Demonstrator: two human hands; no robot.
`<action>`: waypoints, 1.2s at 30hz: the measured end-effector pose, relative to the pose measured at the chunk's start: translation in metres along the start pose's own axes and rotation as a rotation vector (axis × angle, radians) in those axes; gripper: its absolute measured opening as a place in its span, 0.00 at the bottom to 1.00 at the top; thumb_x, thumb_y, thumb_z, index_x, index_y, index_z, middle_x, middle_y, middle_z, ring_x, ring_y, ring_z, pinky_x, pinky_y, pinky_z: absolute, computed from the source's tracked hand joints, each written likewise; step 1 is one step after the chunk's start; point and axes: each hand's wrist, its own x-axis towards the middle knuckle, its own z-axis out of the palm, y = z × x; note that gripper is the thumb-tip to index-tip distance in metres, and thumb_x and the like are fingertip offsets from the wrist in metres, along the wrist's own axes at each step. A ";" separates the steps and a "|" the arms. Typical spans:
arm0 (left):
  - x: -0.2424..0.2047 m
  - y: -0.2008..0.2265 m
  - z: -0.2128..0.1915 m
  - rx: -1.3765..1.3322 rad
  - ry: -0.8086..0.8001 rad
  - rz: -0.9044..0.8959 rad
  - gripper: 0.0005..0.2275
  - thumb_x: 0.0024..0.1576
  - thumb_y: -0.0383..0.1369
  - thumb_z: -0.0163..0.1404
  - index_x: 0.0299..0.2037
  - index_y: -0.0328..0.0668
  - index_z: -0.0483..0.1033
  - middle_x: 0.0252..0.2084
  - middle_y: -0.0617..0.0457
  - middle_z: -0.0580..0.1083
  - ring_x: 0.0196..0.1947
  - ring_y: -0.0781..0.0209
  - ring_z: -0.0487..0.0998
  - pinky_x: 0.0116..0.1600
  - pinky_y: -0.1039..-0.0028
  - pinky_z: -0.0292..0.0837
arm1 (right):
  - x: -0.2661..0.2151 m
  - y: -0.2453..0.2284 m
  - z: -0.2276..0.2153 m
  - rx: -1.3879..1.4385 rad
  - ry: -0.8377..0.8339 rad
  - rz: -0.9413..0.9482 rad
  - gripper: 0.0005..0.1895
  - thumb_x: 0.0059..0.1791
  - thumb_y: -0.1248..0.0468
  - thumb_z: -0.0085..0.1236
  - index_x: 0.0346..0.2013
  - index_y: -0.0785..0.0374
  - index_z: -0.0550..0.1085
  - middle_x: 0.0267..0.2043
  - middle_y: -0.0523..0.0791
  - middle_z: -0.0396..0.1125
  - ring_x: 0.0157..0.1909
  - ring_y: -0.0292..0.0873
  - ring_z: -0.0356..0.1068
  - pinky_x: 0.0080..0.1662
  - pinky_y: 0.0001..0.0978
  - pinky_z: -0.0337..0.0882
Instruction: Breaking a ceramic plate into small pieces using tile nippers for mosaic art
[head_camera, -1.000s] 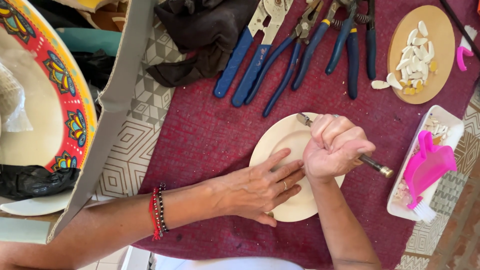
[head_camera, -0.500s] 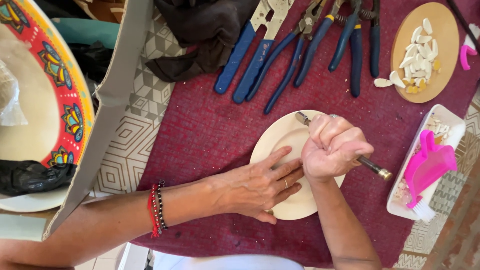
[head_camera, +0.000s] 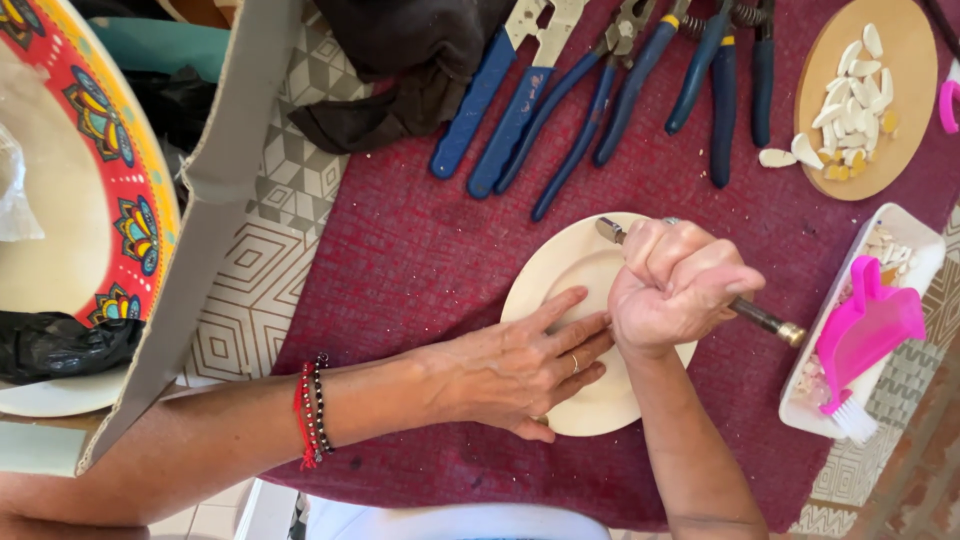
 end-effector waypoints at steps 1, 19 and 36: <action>0.000 0.001 0.000 -0.005 0.001 0.003 0.41 0.47 0.70 0.49 0.63 0.48 0.74 0.67 0.43 0.70 0.72 0.42 0.63 0.76 0.42 0.48 | -0.001 0.000 0.000 -0.005 0.003 0.001 0.27 0.57 0.41 0.38 0.20 0.50 0.51 0.16 0.36 0.38 0.16 0.32 0.33 0.24 0.28 0.39; 0.001 0.001 0.000 -0.029 0.021 0.003 0.40 0.46 0.69 0.50 0.60 0.47 0.77 0.65 0.45 0.73 0.70 0.42 0.66 0.75 0.40 0.50 | -0.002 0.000 0.007 -0.050 0.021 -0.037 0.27 0.59 0.45 0.37 0.19 0.51 0.49 0.15 0.37 0.37 0.16 0.32 0.33 0.23 0.28 0.39; -0.001 0.003 0.002 -0.123 0.145 -0.002 0.38 0.40 0.59 0.62 0.55 0.38 0.79 0.57 0.37 0.75 0.68 0.36 0.68 0.75 0.31 0.50 | -0.003 0.014 -0.032 0.053 -0.178 -0.101 0.26 0.62 0.52 0.23 0.20 0.52 0.55 0.13 0.37 0.44 0.11 0.31 0.44 0.20 0.23 0.50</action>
